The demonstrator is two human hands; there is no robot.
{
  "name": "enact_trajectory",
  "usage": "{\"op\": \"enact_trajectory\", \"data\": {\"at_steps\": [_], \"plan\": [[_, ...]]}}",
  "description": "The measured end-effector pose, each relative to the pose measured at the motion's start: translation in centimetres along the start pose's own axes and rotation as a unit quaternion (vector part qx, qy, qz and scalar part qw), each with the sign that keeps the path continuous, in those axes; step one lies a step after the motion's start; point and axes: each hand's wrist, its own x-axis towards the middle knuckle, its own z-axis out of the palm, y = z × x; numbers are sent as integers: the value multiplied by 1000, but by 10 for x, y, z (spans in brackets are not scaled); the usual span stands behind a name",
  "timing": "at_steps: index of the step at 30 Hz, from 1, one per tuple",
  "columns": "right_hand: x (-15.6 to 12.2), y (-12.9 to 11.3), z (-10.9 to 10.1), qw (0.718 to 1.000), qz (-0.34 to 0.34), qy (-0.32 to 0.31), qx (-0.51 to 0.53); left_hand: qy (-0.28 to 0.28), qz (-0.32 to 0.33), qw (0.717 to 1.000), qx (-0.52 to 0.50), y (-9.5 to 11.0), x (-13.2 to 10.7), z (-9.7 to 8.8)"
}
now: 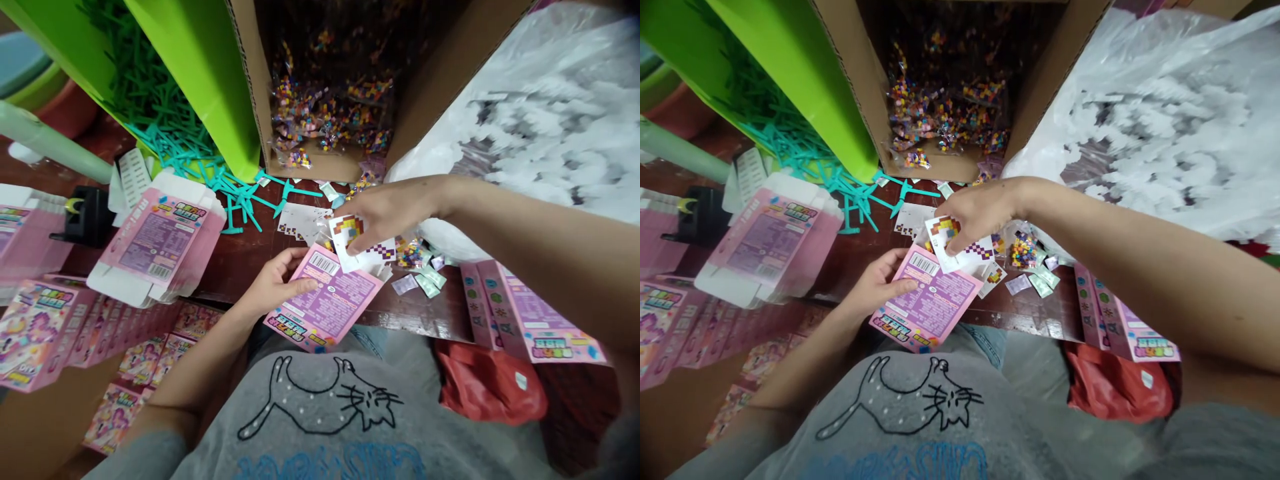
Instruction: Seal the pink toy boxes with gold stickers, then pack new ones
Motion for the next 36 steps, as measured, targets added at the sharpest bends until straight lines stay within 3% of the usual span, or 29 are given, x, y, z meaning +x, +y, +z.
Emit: {"op": "enact_trajectory", "data": {"at_steps": [4, 10, 12, 15, 17, 20, 23, 26, 28, 29, 33, 36], "plan": [[0, 4, -7, 999, 36, 12, -8, 8, -16, 1000, -8, 0, -1, 0], [-4, -32, 1, 982, 70, 34, -173, 48, -37, 998, -31, -3, 4, 2], [-6, -39, 2, 988, 43, 5, -148, 30, -33, 999, -27, -2, 3, 2], [-6, -38, 3, 997, -20, -78, -18, -28, -1, 1000, -1, -1, 2, -1], [-4, -37, 5, 995, -29, -94, 26, -50, 33, 998, 27, -1, 3, -2], [-9, -36, 7, 999, 0, -7, -32, -32, 74, 995, 57, -5, 6, -5], [-36, -35, 5, 978, -19, 190, -83, 25, 101, 993, 60, -14, 6, -14], [-66, -41, 16, 891, -22, 440, -104, 106, 143, 983, 52, -24, 6, -24], [-72, -53, 37, 841, 3, 534, -87, 147, 165, 974, 40, -28, 8, -25], [-70, -60, 51, 836, 2, 544, -70, 158, 177, 971, 35, -29, 8, -25], [-46, -74, 90, 872, -79, 481, -36, 165, 218, 960, 57, -21, 0, -26], [-23, -53, 82, 855, 14, 518, -30, 244, 208, 943, 89, -15, -26, -47]]}}
